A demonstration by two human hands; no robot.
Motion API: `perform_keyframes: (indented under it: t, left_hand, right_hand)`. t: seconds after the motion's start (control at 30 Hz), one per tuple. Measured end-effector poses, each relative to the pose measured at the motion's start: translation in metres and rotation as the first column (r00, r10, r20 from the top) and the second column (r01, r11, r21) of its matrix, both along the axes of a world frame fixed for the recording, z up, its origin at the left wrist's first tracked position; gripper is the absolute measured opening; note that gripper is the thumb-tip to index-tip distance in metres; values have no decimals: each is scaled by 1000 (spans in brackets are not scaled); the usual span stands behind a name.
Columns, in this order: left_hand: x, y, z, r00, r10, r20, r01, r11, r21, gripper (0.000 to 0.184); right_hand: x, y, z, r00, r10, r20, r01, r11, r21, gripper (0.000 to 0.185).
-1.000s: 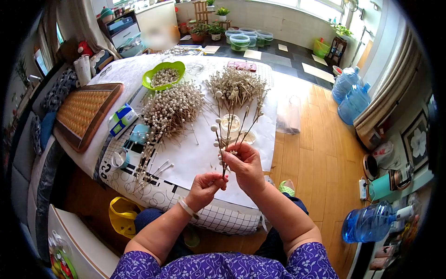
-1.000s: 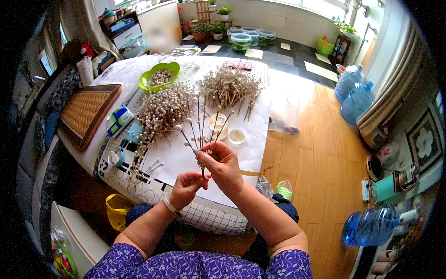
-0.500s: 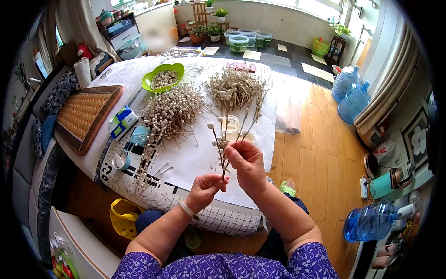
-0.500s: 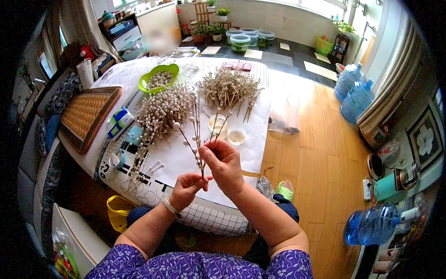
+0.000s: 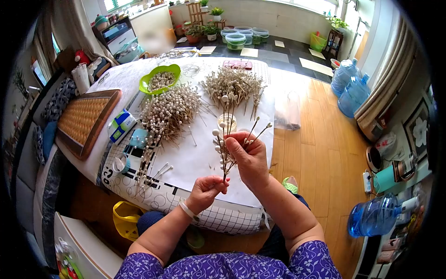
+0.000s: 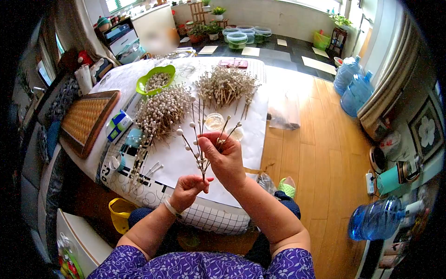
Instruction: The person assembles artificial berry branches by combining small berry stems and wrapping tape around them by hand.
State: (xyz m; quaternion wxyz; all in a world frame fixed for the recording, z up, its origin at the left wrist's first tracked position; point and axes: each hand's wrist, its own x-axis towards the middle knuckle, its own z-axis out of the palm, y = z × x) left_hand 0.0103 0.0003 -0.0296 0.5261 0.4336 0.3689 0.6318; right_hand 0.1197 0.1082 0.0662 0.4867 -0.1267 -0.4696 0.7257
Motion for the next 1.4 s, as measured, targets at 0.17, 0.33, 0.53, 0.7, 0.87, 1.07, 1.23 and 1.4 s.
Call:
perform_keyframes:
  t: [0.17,0.33,0.53,0.7,0.87,1.07,1.23,1.4]
  left_hand:
    - [1,0,5,1000,5,2,-5,1000,5,13]
    - [7,-2,15,996,84,-25,-87,991,-100,7]
    - [0,-1,5,997,37,-62,-35,999,21,14]
    - [2,-1,7,999,47,-28,-46,998,37,14]
    - [3,-1,6,998,61,9,-62,997,35,13]
    - [4,-2,9,997,72,-6,-72,997,19,12]
    - [1,-1,13,995,77,-69,-79,997,-24,13]
    - [2,0,19,991,108,-73,-113,992,-64,10]
  right_hand:
    - [4,2,0,999,33,-11,-33,999,37,10]
    - [3,-2,4,999,-39,17,38,999,18,7]
    - [3,-1,0,999,-44,-11,44,999,21,7]
    - [1,-3,3,997,-69,-27,69,997,20,6]
    - [2,0,-1,999,-27,-24,27,1000,14,5]
    - [0,4,-3,999,10,-33,-9,999,37,6]
    - [1,0,5,999,2,-34,-3,1000,-24,7]
    - [2,1,-3,998,68,3,-68,998,18,8]
